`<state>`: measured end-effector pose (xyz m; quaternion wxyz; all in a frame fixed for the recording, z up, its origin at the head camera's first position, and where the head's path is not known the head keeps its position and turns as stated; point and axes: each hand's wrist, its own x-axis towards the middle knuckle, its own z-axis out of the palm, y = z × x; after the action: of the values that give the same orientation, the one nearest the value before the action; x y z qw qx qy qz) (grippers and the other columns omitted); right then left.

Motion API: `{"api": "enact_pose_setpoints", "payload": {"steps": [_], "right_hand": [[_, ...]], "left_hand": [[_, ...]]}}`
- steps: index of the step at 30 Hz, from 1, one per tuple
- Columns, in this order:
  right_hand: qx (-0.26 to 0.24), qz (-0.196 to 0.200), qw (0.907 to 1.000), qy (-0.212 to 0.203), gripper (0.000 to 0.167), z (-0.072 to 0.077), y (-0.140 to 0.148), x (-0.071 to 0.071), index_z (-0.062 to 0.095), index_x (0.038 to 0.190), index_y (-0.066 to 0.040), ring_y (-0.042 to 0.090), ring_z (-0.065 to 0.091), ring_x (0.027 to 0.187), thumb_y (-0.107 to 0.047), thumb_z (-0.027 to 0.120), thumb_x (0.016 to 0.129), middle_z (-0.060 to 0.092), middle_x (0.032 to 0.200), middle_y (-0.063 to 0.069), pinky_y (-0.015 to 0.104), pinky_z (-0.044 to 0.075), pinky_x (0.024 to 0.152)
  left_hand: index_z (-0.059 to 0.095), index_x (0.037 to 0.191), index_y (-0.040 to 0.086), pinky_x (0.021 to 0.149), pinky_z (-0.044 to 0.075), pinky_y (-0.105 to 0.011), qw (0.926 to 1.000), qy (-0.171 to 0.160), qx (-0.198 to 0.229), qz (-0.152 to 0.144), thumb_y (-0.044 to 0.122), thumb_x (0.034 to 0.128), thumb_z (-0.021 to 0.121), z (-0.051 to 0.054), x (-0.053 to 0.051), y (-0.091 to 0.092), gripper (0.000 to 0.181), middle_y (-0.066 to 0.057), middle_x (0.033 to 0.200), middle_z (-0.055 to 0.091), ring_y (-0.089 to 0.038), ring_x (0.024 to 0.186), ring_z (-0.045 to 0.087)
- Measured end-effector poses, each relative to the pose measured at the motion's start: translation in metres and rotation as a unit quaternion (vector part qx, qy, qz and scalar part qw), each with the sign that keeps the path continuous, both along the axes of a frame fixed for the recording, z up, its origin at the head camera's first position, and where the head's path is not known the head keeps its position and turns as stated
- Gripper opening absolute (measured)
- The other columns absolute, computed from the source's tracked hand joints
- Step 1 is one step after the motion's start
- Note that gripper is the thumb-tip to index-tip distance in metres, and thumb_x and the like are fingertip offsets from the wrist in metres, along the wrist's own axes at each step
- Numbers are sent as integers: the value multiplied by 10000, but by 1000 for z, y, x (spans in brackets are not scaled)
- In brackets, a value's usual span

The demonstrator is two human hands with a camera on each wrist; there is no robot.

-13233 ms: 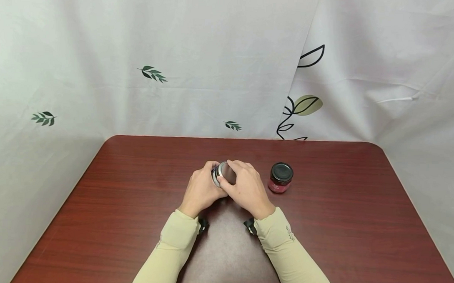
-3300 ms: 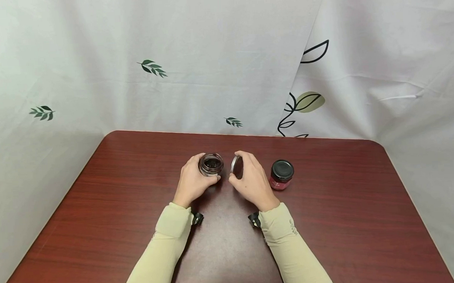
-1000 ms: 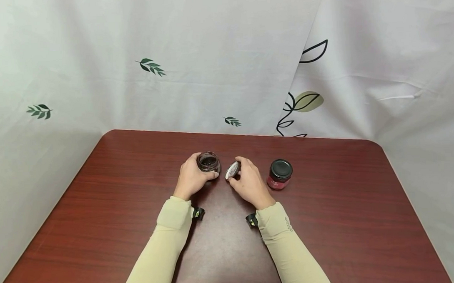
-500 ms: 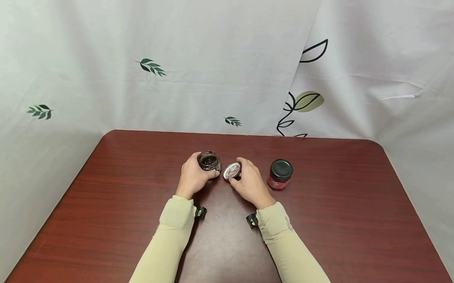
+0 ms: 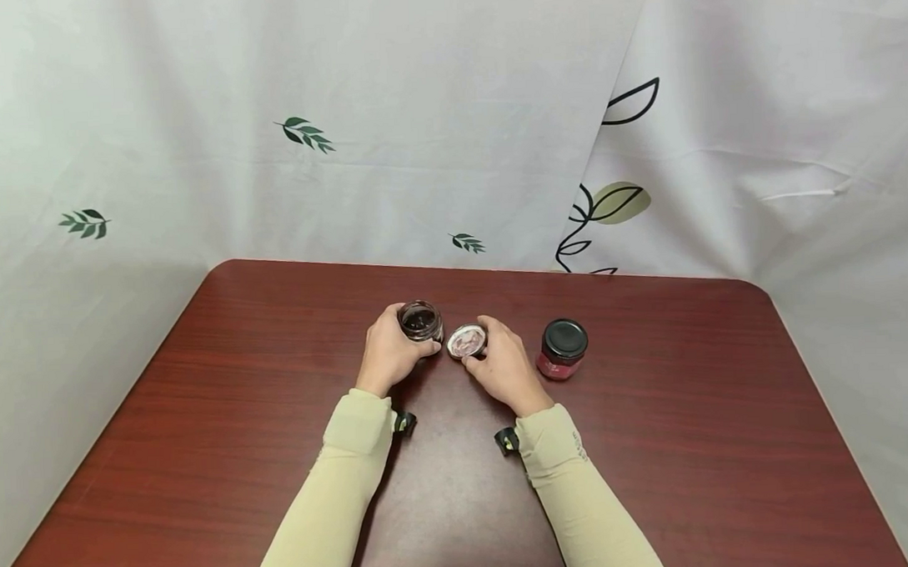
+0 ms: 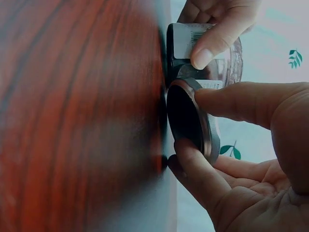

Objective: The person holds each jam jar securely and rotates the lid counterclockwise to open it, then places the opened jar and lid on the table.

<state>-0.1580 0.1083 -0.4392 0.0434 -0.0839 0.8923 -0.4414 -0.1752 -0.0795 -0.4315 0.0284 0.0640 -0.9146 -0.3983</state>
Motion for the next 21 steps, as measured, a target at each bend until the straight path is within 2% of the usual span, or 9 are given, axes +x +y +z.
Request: {"api": "enact_pose_setpoints", "payload": {"steps": [9,16,21], "right_hand": [[-235,-68,9997,-96,698,-2,0,-2,417,1454,61,326,674,1090,-18,760,851,559,1370,263,411,544,914],[24,-63,9999,146,706,-2,2,-2,429,1446,59,332,665,1061,-26,770,833,572,1357,254,436,535,908],[194,24,9995,241,727,-2,2,-2,398,1465,50,355,648,1097,-30,765,843,543,1398,246,461,516,935]], "left_hand": [[522,1362,-12,1025,454,-452,10000,57,3,36,187,668,948,-1,0,1,838,-188,1257,631,-376,1206,574],[525,1356,-14,1019,459,-449,10000,70,11,23,189,669,945,-1,0,1,831,-184,1251,635,-372,1199,581],[522,1363,-15,1020,458,-451,10000,50,23,34,187,668,946,-2,0,1,839,-188,1259,633,-375,1202,580]]}}
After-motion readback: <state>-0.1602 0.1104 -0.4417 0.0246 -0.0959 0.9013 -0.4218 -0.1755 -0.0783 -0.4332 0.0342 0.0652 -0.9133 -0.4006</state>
